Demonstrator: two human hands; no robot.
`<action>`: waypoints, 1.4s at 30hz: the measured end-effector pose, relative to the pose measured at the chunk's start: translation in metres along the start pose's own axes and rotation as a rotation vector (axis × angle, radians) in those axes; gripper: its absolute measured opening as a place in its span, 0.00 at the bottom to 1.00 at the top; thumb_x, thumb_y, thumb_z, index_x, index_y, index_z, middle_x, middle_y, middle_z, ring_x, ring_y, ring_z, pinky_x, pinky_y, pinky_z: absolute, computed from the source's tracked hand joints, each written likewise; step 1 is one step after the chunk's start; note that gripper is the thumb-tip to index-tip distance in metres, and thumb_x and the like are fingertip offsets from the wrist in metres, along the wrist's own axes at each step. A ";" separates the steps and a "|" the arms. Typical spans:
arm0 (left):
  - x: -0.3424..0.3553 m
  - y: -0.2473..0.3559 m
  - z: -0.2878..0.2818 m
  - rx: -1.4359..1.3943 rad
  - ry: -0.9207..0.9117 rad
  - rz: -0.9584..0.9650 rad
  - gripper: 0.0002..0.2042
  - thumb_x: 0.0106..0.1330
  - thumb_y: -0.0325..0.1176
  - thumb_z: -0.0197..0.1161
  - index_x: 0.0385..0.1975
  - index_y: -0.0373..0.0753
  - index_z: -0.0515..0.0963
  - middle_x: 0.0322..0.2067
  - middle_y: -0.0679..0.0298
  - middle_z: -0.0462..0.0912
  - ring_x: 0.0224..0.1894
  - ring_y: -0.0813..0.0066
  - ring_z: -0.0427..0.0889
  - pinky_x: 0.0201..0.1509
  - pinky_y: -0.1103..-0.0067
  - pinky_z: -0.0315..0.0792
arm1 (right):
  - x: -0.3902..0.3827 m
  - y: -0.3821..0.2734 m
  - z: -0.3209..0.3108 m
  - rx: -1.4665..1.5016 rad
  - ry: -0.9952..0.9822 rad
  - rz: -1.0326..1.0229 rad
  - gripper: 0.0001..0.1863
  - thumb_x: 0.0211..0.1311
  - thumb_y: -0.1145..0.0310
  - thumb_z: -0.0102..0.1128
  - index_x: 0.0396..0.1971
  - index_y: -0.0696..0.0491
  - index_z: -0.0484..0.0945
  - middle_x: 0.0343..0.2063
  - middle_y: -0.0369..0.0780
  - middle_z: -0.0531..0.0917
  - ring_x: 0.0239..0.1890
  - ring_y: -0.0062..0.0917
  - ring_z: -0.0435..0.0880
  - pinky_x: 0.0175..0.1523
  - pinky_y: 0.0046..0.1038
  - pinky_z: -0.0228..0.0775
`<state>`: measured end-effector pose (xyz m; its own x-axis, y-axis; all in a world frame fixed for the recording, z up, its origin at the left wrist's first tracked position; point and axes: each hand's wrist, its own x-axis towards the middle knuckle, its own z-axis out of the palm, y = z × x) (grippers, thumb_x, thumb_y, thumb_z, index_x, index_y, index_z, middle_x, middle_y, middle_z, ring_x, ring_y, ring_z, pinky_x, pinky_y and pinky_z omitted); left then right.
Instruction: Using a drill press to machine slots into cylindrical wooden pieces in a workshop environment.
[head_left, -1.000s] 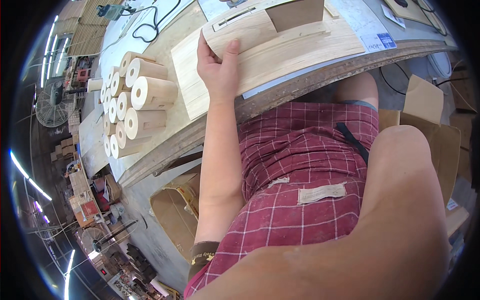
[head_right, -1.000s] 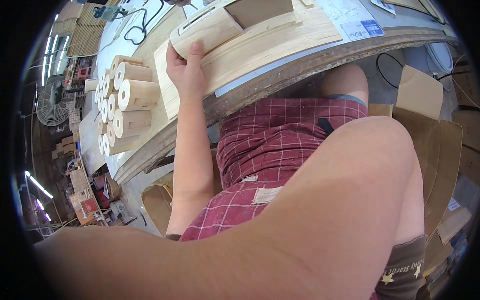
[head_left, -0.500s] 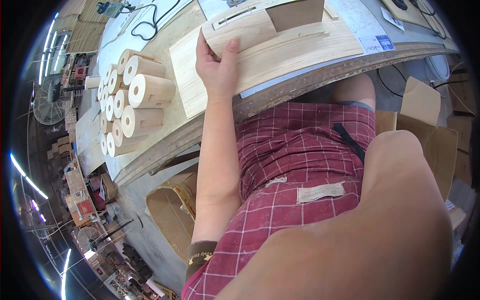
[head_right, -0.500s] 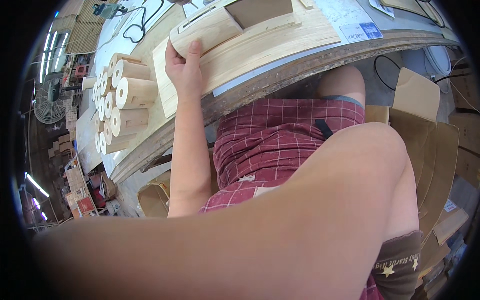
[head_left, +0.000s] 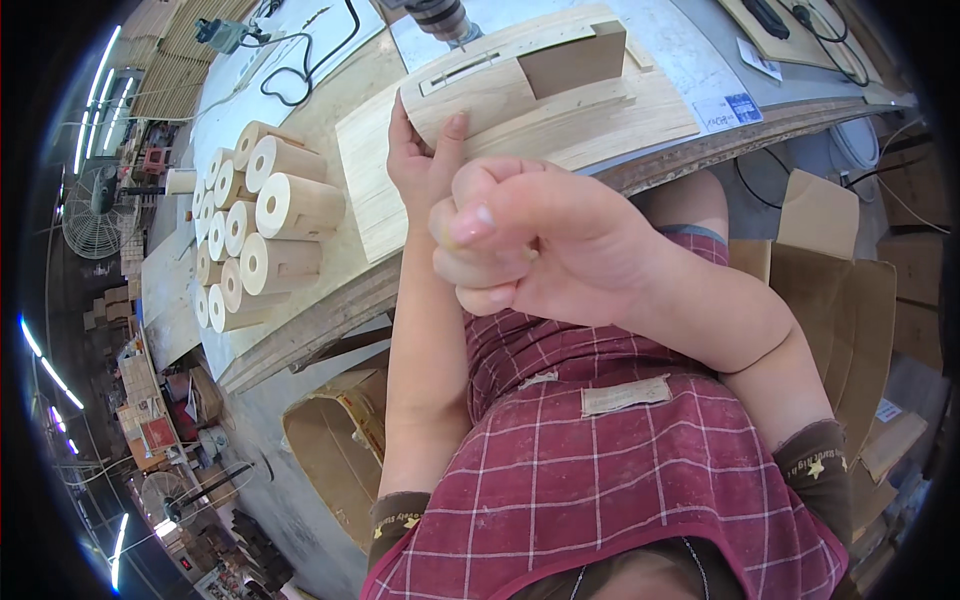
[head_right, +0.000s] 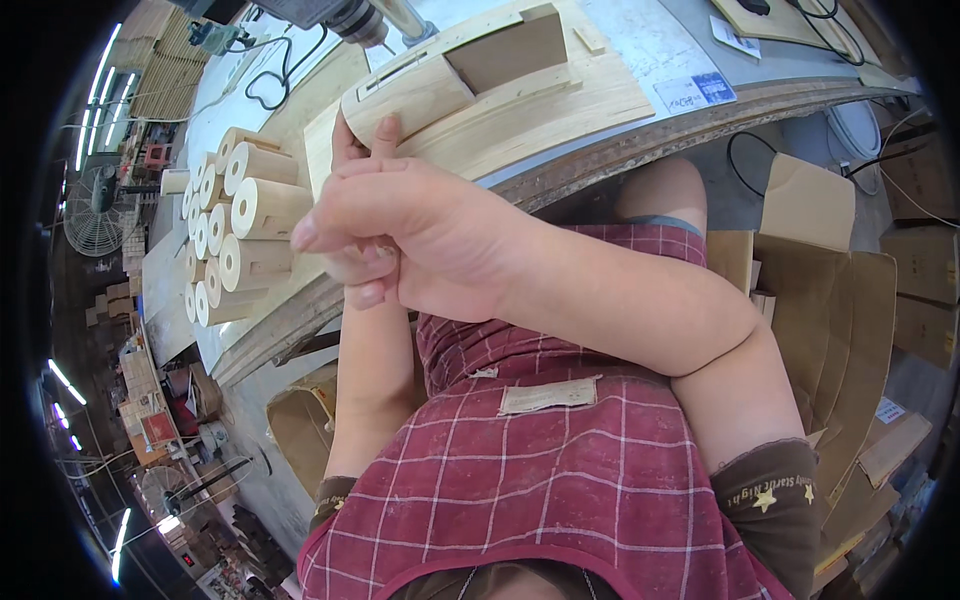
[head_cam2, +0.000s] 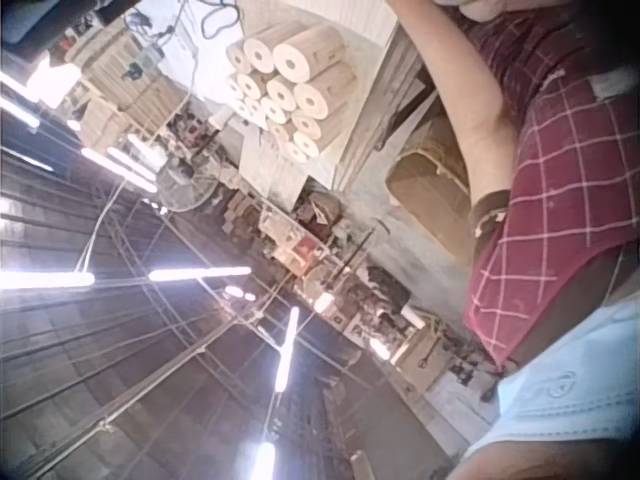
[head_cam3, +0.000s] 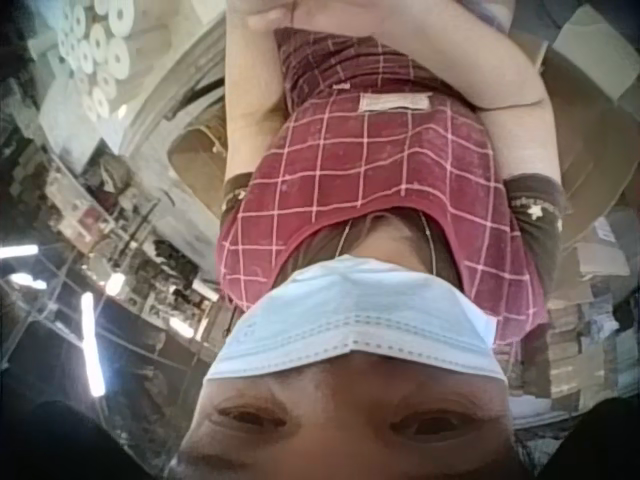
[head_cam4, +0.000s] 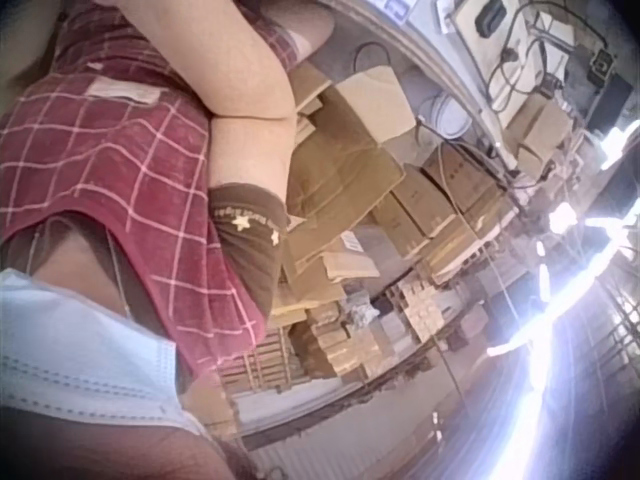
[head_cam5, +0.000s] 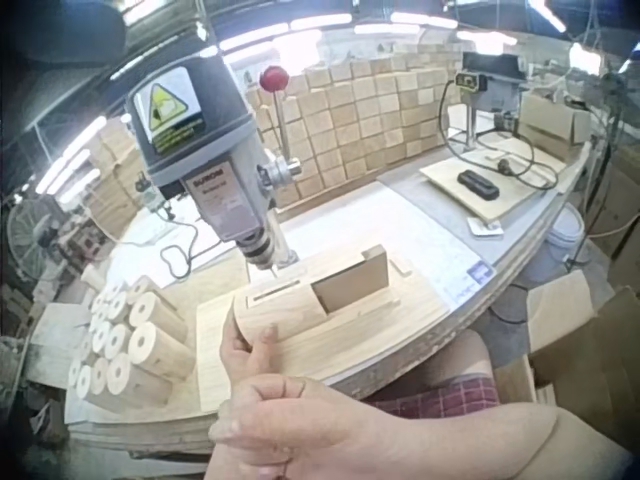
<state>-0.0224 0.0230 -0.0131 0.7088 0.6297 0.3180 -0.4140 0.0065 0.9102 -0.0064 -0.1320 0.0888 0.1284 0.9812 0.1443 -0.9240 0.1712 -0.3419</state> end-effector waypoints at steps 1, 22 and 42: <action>0.000 0.001 0.000 -0.031 0.006 -0.034 0.28 0.56 0.27 0.64 0.56 0.30 0.61 0.46 0.58 0.74 0.46 0.75 0.73 0.50 0.79 0.68 | 0.000 0.000 -0.001 -0.004 0.047 -0.004 0.15 0.57 0.71 0.51 0.12 0.48 0.64 0.14 0.29 0.62 0.18 0.14 0.56 0.25 0.19 0.49; 0.008 -0.010 -0.005 0.230 -0.012 0.048 0.31 0.56 0.28 0.64 0.58 0.30 0.58 0.45 0.57 0.75 0.44 0.76 0.75 0.48 0.81 0.70 | -0.005 -0.002 0.001 -0.105 0.277 0.062 0.15 0.58 0.71 0.51 0.13 0.49 0.63 0.12 0.29 0.61 0.17 0.14 0.58 0.25 0.19 0.51; 0.008 -0.006 -0.005 0.261 -0.006 0.009 0.32 0.54 0.24 0.64 0.59 0.31 0.57 0.48 0.55 0.73 0.47 0.73 0.74 0.51 0.80 0.68 | -0.053 0.006 0.012 -1.628 -0.760 0.028 0.04 0.39 0.73 0.57 0.15 0.58 0.74 0.19 0.42 0.74 0.25 0.37 0.75 0.31 0.34 0.70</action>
<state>-0.0169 0.0324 -0.0176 0.7092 0.6242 0.3276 -0.2601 -0.2002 0.9446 -0.0237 -0.1839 0.0905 -0.4896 0.8137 0.3135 0.3843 0.5240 -0.7601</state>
